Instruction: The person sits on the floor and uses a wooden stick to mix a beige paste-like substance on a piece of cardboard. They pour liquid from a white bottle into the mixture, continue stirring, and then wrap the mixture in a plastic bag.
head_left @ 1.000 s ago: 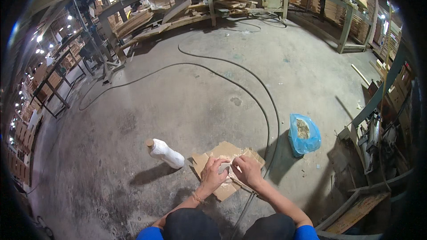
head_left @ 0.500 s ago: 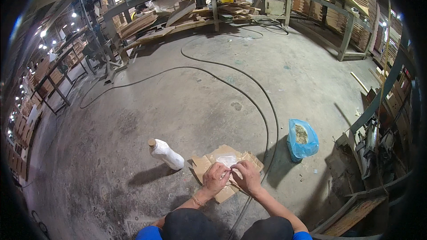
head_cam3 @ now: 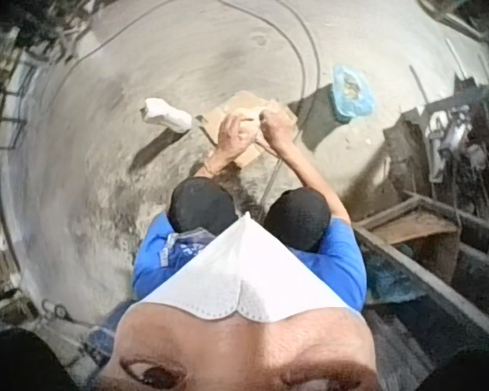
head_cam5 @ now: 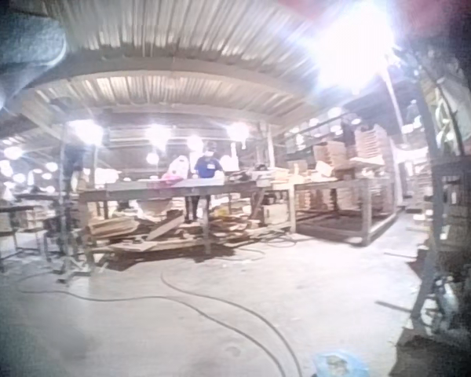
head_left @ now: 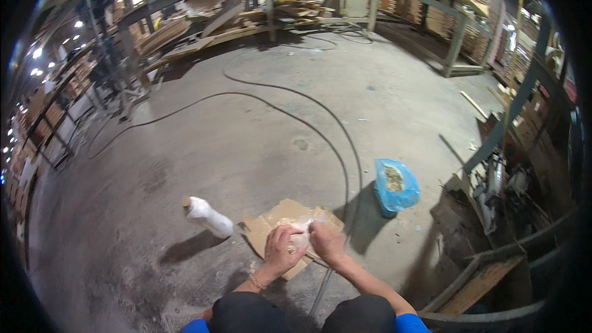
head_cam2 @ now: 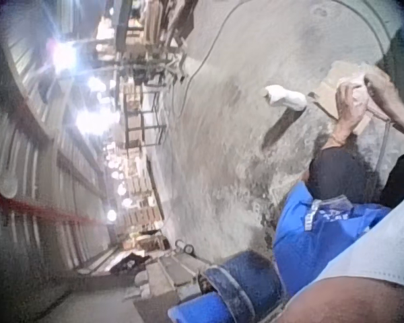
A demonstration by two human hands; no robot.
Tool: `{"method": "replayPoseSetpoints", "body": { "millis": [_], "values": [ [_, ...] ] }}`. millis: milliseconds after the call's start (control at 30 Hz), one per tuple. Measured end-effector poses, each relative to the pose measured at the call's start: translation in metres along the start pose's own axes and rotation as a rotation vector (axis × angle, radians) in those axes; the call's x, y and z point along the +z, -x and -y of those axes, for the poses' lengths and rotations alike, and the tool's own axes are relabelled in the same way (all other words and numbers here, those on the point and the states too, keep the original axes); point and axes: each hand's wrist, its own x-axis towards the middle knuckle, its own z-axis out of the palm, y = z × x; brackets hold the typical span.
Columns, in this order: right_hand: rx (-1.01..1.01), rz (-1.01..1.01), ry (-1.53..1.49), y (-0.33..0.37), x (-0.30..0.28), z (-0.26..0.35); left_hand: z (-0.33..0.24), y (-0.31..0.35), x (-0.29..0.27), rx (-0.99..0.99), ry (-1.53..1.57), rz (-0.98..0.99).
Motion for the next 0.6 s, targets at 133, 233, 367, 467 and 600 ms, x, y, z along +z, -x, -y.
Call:
{"method": "replayPoseSetpoints", "body": {
  "millis": [133,233,367,467,600],
  "values": [
    [0.035,0.102,-0.039,0.0,0.007,0.014,0.005,0.006,0.014,-0.072,-0.126,0.004],
    [-0.005,0.159,-0.057,0.007,0.006,0.017,0.009,0.008,0.016,-0.12,-0.17,0.035],
    [-0.051,0.051,-0.074,0.006,0.005,0.012,0.02,0.008,0.016,-0.077,-0.311,0.093],
    [-0.108,-0.024,-0.064,0.005,0.003,0.01,0.028,0.009,0.005,-0.206,-0.355,0.054],
    [-0.095,-0.019,-0.044,0.004,0.004,0.011,0.009,0.003,0.003,-0.054,-0.03,0.046]
  ]
}}
